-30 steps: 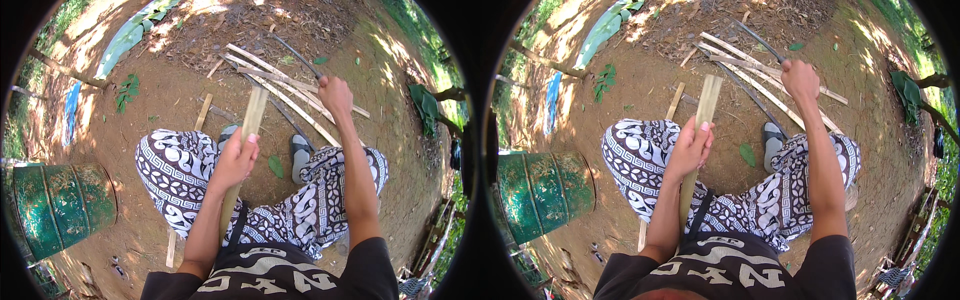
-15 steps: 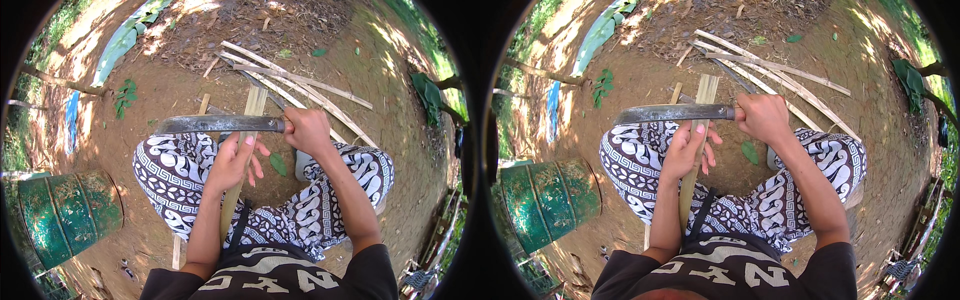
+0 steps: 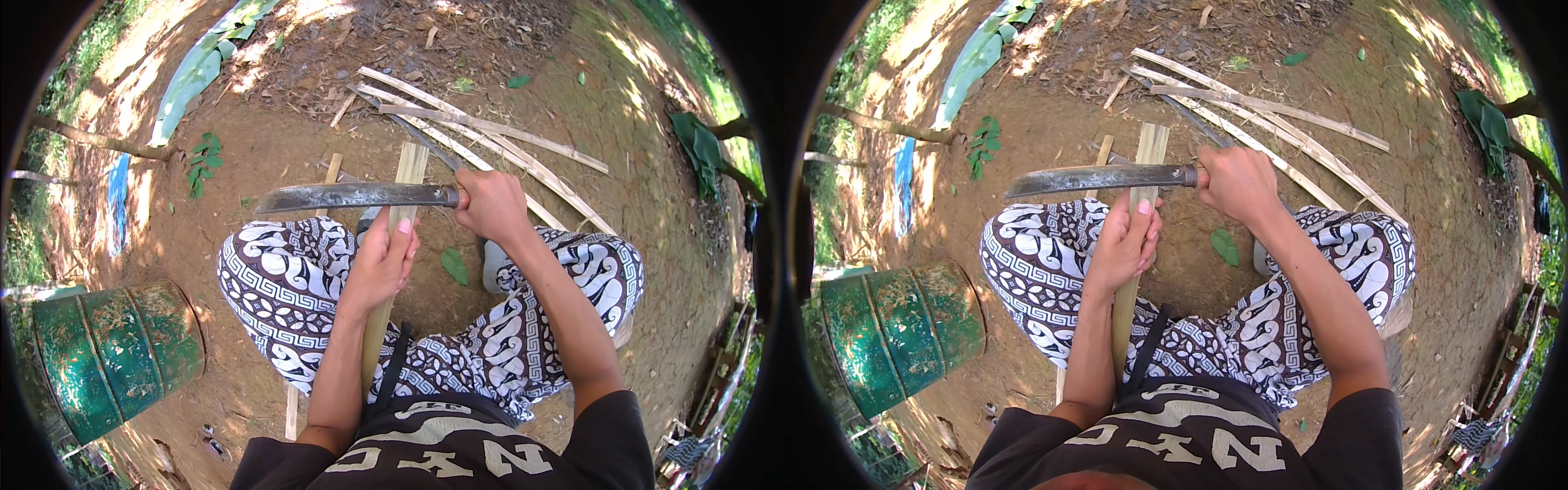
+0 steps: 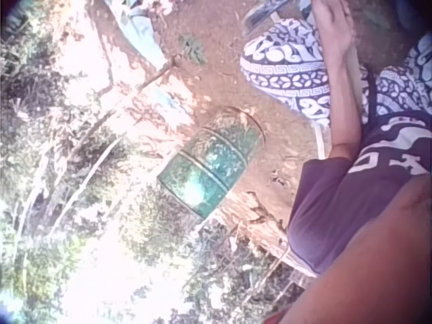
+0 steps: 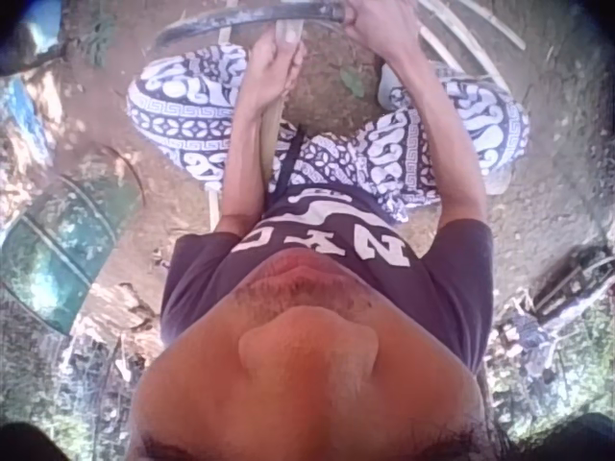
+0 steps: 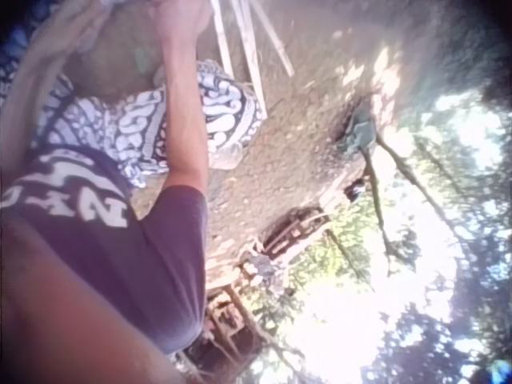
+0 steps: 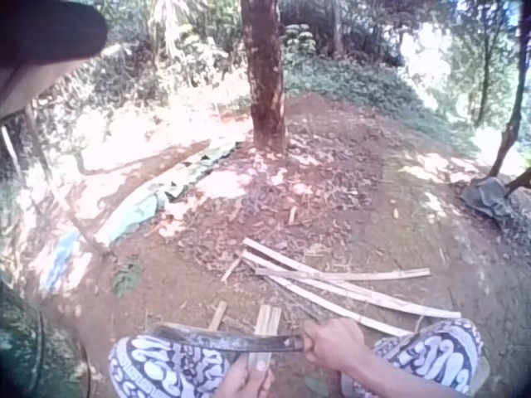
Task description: The person shaves thin layers off a strip of bamboo using a large blade to smooth the wood.
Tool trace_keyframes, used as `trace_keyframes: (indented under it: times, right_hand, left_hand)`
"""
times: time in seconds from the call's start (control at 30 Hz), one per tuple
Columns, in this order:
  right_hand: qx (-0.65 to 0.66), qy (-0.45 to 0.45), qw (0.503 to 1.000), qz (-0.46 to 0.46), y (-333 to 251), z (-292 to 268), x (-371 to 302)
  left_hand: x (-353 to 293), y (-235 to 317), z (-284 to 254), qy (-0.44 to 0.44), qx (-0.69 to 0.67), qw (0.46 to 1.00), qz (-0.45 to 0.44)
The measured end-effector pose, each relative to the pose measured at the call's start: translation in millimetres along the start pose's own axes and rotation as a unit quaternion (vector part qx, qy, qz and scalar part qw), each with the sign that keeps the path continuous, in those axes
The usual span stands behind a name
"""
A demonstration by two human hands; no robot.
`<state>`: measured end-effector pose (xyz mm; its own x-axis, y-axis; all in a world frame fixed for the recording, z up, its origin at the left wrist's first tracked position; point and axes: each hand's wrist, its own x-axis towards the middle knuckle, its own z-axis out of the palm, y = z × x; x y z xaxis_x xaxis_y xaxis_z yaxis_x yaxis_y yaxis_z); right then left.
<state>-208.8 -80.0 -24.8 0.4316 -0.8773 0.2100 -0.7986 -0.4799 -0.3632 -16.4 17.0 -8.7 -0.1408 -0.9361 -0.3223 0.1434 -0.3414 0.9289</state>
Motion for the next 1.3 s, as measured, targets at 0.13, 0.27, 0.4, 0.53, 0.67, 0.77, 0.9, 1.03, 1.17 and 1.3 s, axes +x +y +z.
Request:
trace_keyframes:
  times: [0.13, 0.27, 0.4, 0.53, 0.67, 0.77, 0.9, 1.03, 1.17, 1.3]
  right_hand:
    - [-0.028, 0.043, 0.998, -0.049, 3, 5, 2]
    - [-0.066, 0.083, 0.994, 0.033, 36, 4, 15]
    - [-0.091, 0.055, 0.956, 0.274, 73, -23, 35]
    - [0.023, 0.091, 0.964, 0.249, 50, -19, 26]
    - [0.078, 0.024, 0.986, 0.148, 15, -20, 5]
    - [0.042, 0.017, 0.999, 0.015, 5, -9, -5]
    - [0.006, 0.002, 1.0, -0.019, -8, -2, -7]
    - [-0.008, 0.034, 0.998, -0.054, 0, 5, -1]
    - [-0.031, 0.07, 0.994, -0.073, 21, 14, 5]
    - [-0.07, 0.096, 0.99, -0.074, 37, 13, 16]
  left_hand:
    - [-3, -1, -1, -0.003, 0.01, 1.0, 0.018]
    - [-8, 3, 5, -0.024, -0.021, 0.999, 0.001]
    - [-15, 11, 4, -0.028, -0.024, 0.999, 0.002]
    - [-8, 5, -4, -0.001, -0.026, 1.0, 0.002]
    - [-6, 6, -8, -0.008, -0.032, 0.999, -0.011]
    - [-6, 2, -4, 0.004, -0.033, 0.999, -0.017]
    - [-5, -2, -1, 0.013, 0.006, 1.0, -0.002]
    - [-4, -11, -2, 0.02, 0.049, 0.998, 0.038]
    - [-3, -12, 1, 0.017, 0.075, 0.996, 0.054]
    - [11, -14, -1, 0.021, 0.104, 0.991, 0.083]
